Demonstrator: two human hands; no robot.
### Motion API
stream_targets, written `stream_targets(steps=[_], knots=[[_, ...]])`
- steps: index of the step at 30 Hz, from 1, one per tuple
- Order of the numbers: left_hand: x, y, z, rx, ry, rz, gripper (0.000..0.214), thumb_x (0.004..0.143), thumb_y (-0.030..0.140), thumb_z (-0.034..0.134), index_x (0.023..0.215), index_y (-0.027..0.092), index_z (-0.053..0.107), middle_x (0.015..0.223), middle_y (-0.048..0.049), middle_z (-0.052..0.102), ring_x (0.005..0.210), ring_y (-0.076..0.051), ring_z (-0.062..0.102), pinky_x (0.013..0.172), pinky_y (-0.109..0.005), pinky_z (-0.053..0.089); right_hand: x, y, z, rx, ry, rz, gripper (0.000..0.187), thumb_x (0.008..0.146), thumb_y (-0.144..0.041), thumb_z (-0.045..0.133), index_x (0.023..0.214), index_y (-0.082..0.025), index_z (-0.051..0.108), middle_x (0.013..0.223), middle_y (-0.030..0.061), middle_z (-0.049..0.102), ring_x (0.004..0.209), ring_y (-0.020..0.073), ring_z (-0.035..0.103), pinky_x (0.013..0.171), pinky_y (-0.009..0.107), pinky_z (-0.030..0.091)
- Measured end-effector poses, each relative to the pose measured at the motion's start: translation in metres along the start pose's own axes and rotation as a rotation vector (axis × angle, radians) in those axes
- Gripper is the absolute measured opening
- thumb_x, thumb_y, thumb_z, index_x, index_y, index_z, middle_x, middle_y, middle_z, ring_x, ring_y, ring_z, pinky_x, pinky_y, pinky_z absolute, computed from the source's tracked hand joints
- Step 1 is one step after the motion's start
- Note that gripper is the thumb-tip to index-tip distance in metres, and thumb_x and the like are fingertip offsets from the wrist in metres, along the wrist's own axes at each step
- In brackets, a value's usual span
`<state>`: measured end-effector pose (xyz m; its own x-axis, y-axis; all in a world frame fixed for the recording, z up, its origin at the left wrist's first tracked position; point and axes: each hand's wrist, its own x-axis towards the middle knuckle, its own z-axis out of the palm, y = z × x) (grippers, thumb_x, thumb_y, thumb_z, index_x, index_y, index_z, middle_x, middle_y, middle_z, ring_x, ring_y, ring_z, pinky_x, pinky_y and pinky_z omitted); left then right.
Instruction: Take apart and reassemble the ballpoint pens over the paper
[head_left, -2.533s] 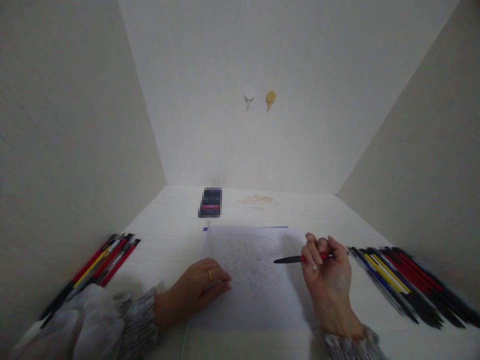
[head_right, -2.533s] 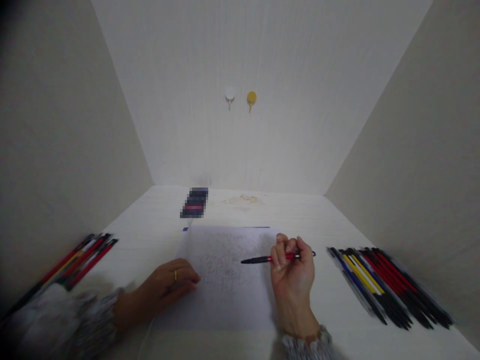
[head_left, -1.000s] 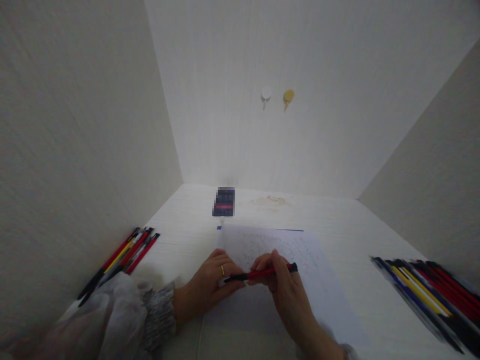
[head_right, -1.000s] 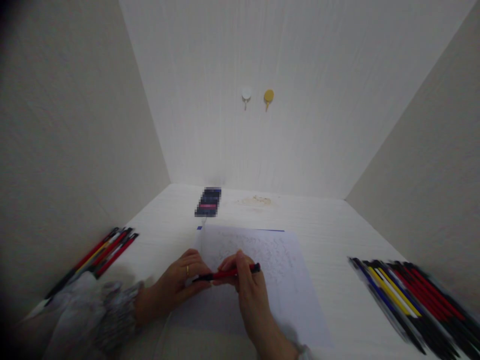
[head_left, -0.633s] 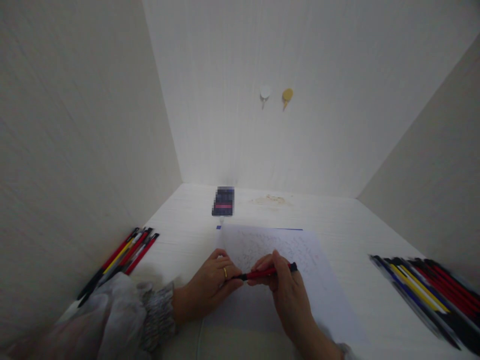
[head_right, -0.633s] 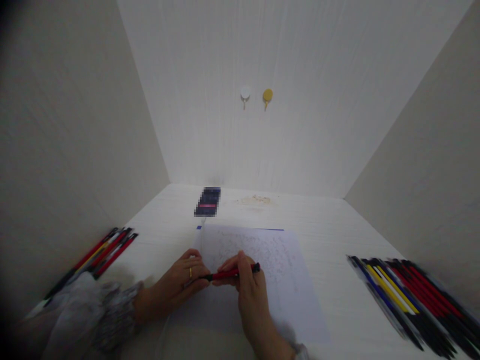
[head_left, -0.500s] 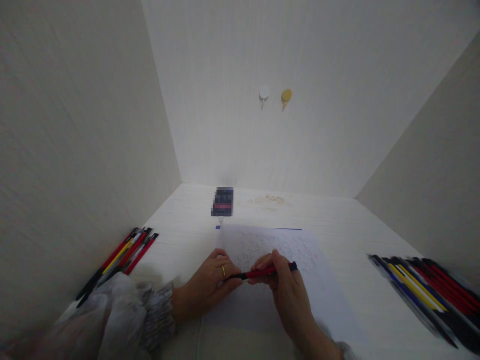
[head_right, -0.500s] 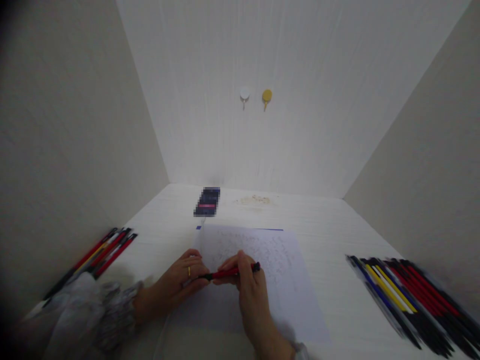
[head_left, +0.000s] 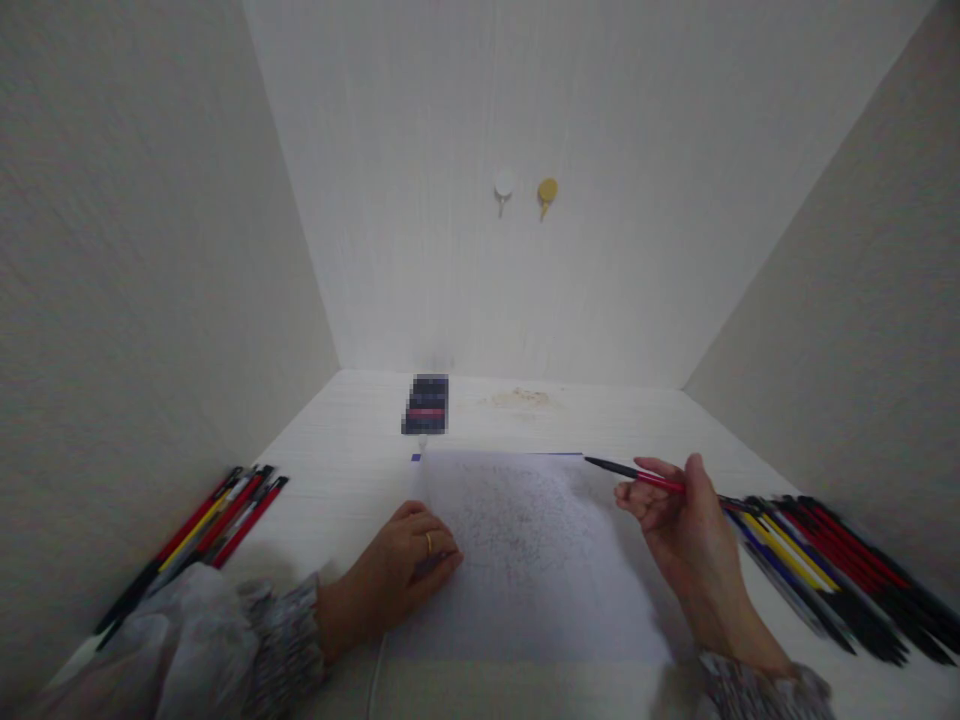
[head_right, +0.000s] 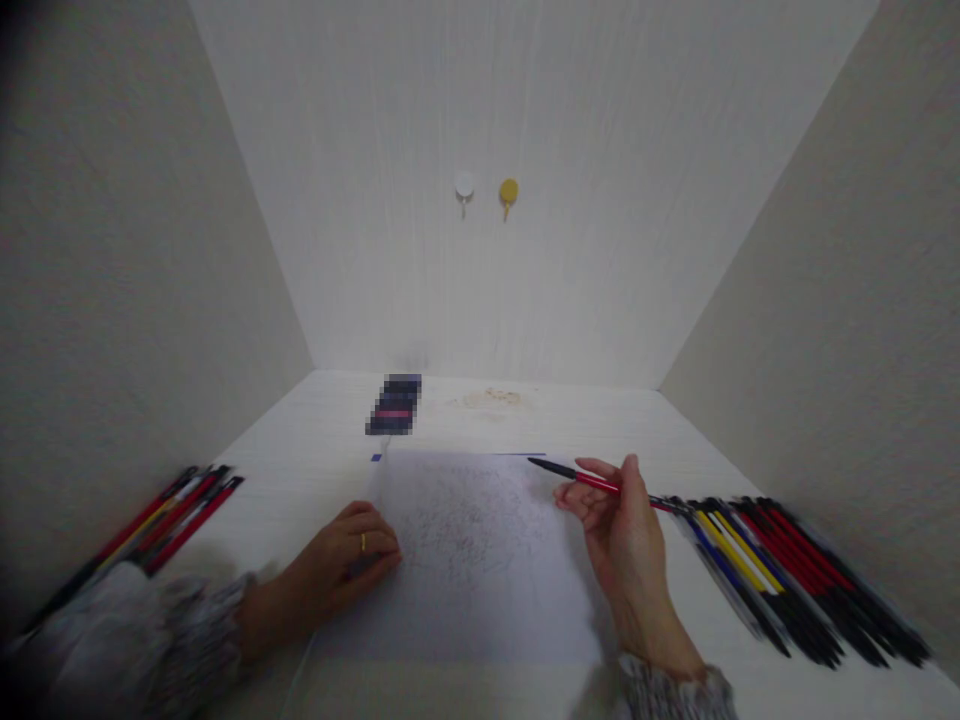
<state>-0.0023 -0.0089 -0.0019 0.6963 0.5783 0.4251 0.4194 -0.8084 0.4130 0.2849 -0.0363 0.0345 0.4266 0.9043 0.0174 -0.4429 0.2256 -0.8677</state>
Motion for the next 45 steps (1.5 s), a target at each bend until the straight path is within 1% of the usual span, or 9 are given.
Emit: stream_targets(steps=[2, 4, 8, 13, 18, 20, 24, 31, 45], knots=[[0.000, -0.002, 0.001, 0.013, -0.012, 0.022, 0.014, 0.078, 0.017, 0.045, 0.073, 0.018, 0.058, 0.068, -0.0003, 0.060, 0.065, -0.011, 0.053, 0.074, -0.030, 0.036, 0.002, 0.001, -0.006, -0.083, -0.066, 0.040, 0.032, 0.067, -0.046, 0.055, 0.074, -0.015, 0.060, 0.056, 0.0043, 0.060, 0.055, 0.0162, 0.058, 0.052, 0.028, 0.046], [0.000, -0.003, 0.001, 0.016, -0.010, 0.041, 0.013, 0.078, 0.017, 0.046, 0.072, 0.018, 0.058, 0.067, 0.0004, 0.061, 0.064, -0.010, 0.053, 0.075, -0.030, 0.036, 0.003, 0.004, -0.011, -0.174, -0.083, 0.001, 0.022, 0.063, -0.036, 0.063, 0.069, -0.016, 0.057, 0.052, 0.0003, 0.057, 0.052, 0.0132, 0.056, 0.049, 0.024, 0.043], [0.000, -0.001, 0.000, 0.025, 0.003, 0.021, 0.014, 0.078, 0.018, 0.046, 0.073, 0.018, 0.059, 0.068, 0.0003, 0.061, 0.065, -0.010, 0.054, 0.078, -0.031, 0.035, 0.002, 0.010, -0.018, -0.352, -0.097, -0.049, 0.020, 0.067, -0.034, 0.060, 0.060, -0.017, 0.052, 0.030, -0.0092, 0.033, 0.030, 0.0086, 0.042, 0.036, 0.021, 0.033], [0.002, 0.003, -0.002, 0.031, -0.012, 0.010, 0.015, 0.079, 0.018, 0.044, 0.073, 0.018, 0.058, 0.067, -0.0001, 0.061, 0.065, -0.010, 0.054, 0.078, -0.030, 0.036, 0.004, 0.015, -0.029, -0.469, -0.226, 0.094, 0.029, 0.071, -0.042, 0.051, 0.074, -0.013, 0.056, 0.045, 0.0005, 0.055, 0.040, 0.0130, 0.051, 0.037, 0.022, 0.037], [0.002, -0.002, 0.000, 0.033, -0.001, 0.038, 0.015, 0.078, 0.018, 0.045, 0.071, 0.018, 0.058, 0.066, 0.0006, 0.060, 0.062, -0.010, 0.054, 0.077, -0.029, 0.037, 0.008, 0.023, -0.036, -0.619, -0.144, 0.028, 0.029, 0.067, -0.039, 0.057, 0.053, -0.016, 0.046, 0.029, -0.0069, 0.039, 0.025, 0.0045, 0.031, 0.029, 0.017, 0.018], [0.001, -0.004, 0.002, 0.034, -0.001, 0.049, 0.015, 0.079, 0.019, 0.045, 0.072, 0.018, 0.058, 0.067, 0.0004, 0.061, 0.063, -0.010, 0.054, 0.077, -0.029, 0.037, 0.009, 0.025, -0.036, -0.609, -0.138, 0.031, 0.030, 0.070, -0.042, 0.052, 0.056, -0.016, 0.048, 0.028, -0.0075, 0.037, 0.024, 0.0056, 0.032, 0.028, 0.017, 0.018], [0.000, -0.007, 0.003, 0.038, -0.009, 0.048, 0.015, 0.079, 0.020, 0.044, 0.074, 0.019, 0.059, 0.068, 0.0000, 0.061, 0.063, -0.010, 0.054, 0.077, -0.029, 0.038, 0.007, 0.026, -0.033, -0.586, -0.175, 0.079, 0.034, 0.074, -0.047, 0.044, 0.066, -0.015, 0.053, 0.031, -0.0039, 0.045, 0.028, 0.0091, 0.040, 0.030, 0.019, 0.028], [0.000, -0.006, 0.002, 0.041, -0.016, 0.046, 0.014, 0.079, 0.019, 0.045, 0.075, 0.019, 0.058, 0.069, 0.0000, 0.061, 0.065, -0.010, 0.054, 0.078, -0.030, 0.037, 0.005, 0.026, -0.031, -0.469, -0.174, 0.070, 0.034, 0.072, -0.045, 0.048, 0.064, -0.013, 0.056, 0.039, -0.0008, 0.051, 0.032, 0.0090, 0.043, 0.032, 0.019, 0.029], [0.001, -0.004, 0.002, 0.051, -0.008, 0.041, 0.014, 0.079, 0.018, 0.045, 0.075, 0.018, 0.058, 0.069, 0.0004, 0.061, 0.066, -0.010, 0.054, 0.077, -0.029, 0.037, -0.008, 0.023, -0.008, -0.102, -0.103, 0.102, 0.031, 0.075, -0.041, 0.046, 0.057, -0.016, 0.049, 0.033, -0.0084, 0.029, 0.028, 0.0034, 0.023, 0.030, 0.017, 0.013]])
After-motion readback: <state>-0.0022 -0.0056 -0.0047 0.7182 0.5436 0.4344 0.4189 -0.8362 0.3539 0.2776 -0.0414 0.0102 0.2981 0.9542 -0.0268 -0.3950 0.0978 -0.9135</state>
